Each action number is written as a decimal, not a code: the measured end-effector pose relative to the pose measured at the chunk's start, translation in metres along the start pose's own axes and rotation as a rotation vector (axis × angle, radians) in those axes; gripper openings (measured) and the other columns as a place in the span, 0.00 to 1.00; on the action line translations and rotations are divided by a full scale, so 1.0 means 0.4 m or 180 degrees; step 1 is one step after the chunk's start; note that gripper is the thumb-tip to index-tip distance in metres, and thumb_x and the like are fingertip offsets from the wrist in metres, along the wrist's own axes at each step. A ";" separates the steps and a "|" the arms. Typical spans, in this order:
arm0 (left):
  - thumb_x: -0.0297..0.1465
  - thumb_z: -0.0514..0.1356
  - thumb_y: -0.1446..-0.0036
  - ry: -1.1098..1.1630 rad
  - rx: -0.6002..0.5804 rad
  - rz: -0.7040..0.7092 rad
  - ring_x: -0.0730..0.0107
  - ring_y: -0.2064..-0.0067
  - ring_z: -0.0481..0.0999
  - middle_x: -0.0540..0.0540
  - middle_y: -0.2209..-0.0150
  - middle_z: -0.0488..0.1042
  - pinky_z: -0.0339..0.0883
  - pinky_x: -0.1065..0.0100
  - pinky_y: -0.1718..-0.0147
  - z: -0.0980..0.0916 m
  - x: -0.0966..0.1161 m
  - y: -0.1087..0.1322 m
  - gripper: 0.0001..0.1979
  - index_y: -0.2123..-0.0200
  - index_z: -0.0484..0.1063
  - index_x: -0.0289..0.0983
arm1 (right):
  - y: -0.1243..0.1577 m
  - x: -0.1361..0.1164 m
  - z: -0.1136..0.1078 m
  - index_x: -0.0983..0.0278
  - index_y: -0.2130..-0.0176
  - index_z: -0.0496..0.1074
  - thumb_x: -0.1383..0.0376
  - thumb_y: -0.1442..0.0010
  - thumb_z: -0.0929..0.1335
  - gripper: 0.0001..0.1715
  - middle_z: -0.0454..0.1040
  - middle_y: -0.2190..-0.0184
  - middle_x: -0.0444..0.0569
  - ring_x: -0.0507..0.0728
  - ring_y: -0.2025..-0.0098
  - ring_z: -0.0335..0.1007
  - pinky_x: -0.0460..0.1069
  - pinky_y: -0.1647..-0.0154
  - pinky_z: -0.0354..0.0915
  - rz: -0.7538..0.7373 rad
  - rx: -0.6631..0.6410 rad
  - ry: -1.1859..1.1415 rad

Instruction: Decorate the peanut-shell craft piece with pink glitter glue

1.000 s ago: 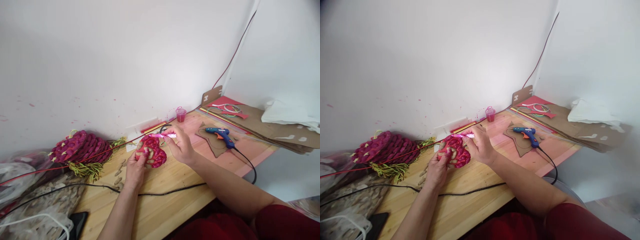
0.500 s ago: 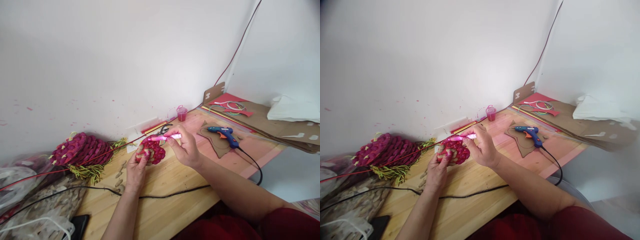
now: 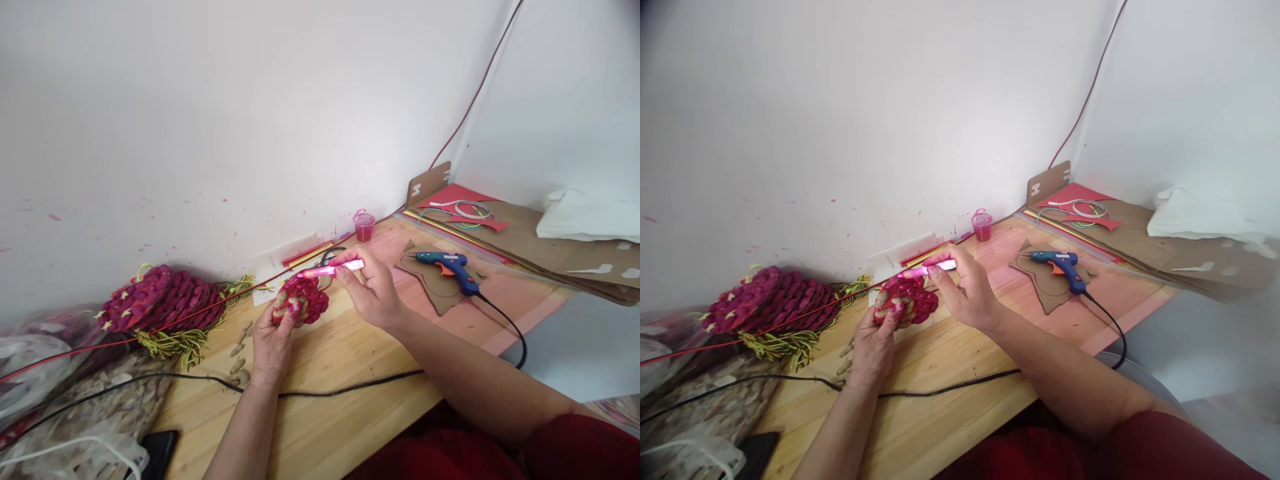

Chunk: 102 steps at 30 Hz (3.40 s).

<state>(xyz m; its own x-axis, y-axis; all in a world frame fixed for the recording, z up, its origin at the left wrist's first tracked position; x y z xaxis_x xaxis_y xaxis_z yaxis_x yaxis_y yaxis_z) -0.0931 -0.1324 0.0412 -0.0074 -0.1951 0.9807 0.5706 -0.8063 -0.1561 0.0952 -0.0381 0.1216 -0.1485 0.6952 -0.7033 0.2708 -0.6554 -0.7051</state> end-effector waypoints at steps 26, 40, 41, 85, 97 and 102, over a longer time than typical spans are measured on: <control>0.44 0.73 0.50 0.0111 0.0113 -0.0123 0.67 0.69 0.80 0.48 0.69 0.81 0.74 0.69 0.68 0.007 0.008 0.005 0.24 0.56 0.79 0.34 | -0.001 -0.005 -0.001 0.60 0.58 0.72 0.61 0.30 0.67 0.06 0.78 0.63 0.48 0.56 0.59 0.75 0.52 0.55 0.69 -0.0184 -0.0013 0.0298; 0.44 0.74 0.54 -0.0042 0.0256 -0.0123 0.71 0.69 0.78 0.49 0.70 0.80 0.73 0.72 0.67 0.015 0.030 0.008 0.21 0.62 0.81 0.34 | 0.002 -0.013 0.004 0.60 0.59 0.71 0.65 0.31 0.66 0.02 0.78 0.63 0.48 0.58 0.59 0.74 0.54 0.54 0.67 -0.0486 0.0019 0.0667; 0.44 0.74 0.53 -0.0025 0.0257 -0.0104 0.70 0.68 0.79 0.49 0.70 0.80 0.74 0.72 0.66 0.015 0.031 0.009 0.21 0.63 0.81 0.35 | 0.003 -0.013 0.004 0.60 0.59 0.71 0.65 0.31 0.67 0.02 0.78 0.63 0.48 0.58 0.59 0.74 0.54 0.54 0.67 -0.0534 0.0026 0.0704; 0.35 0.74 0.53 0.0816 0.0316 -0.1014 0.66 0.73 0.81 0.47 0.70 0.83 0.74 0.70 0.74 0.007 -0.007 0.006 0.17 0.60 0.79 0.36 | -0.007 0.025 0.004 0.59 0.60 0.71 0.60 0.31 0.66 0.07 0.80 0.63 0.49 0.58 0.58 0.76 0.53 0.56 0.68 -0.0345 0.0065 0.0925; 0.22 0.66 0.45 0.1457 0.0632 -0.1256 0.64 0.71 0.84 0.44 0.70 0.83 0.81 0.66 0.68 0.004 0.003 -0.011 0.08 0.60 0.80 0.34 | -0.319 0.143 -0.211 0.60 0.53 0.73 0.59 0.32 0.64 0.13 0.82 0.58 0.49 0.59 0.55 0.76 0.50 0.53 0.65 0.1085 -0.0118 0.3280; 0.22 0.63 0.43 0.1500 0.0668 -0.1394 0.63 0.71 0.85 0.45 0.72 0.82 0.81 0.67 0.67 -0.003 -0.010 -0.015 0.10 0.58 0.80 0.34 | -0.367 0.254 -0.221 0.62 0.58 0.77 0.59 0.35 0.68 0.11 0.81 0.55 0.55 0.63 0.49 0.73 0.53 0.50 0.64 0.1565 -0.0493 0.3679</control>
<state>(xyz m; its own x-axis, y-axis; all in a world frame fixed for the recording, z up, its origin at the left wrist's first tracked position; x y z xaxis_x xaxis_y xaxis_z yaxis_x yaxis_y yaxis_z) -0.0975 -0.1276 0.0381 -0.6045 -0.1360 0.7849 0.5804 -0.7501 0.3170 0.1243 0.1549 0.1616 0.8931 0.2916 -0.3425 0.1811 -0.9301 -0.3197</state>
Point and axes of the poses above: each hand's wrist, its own y-axis away from the middle knuckle, its own z-axis out of the palm, x = y × z, the point moved 3 cm from there along -y, towards the middle knuckle
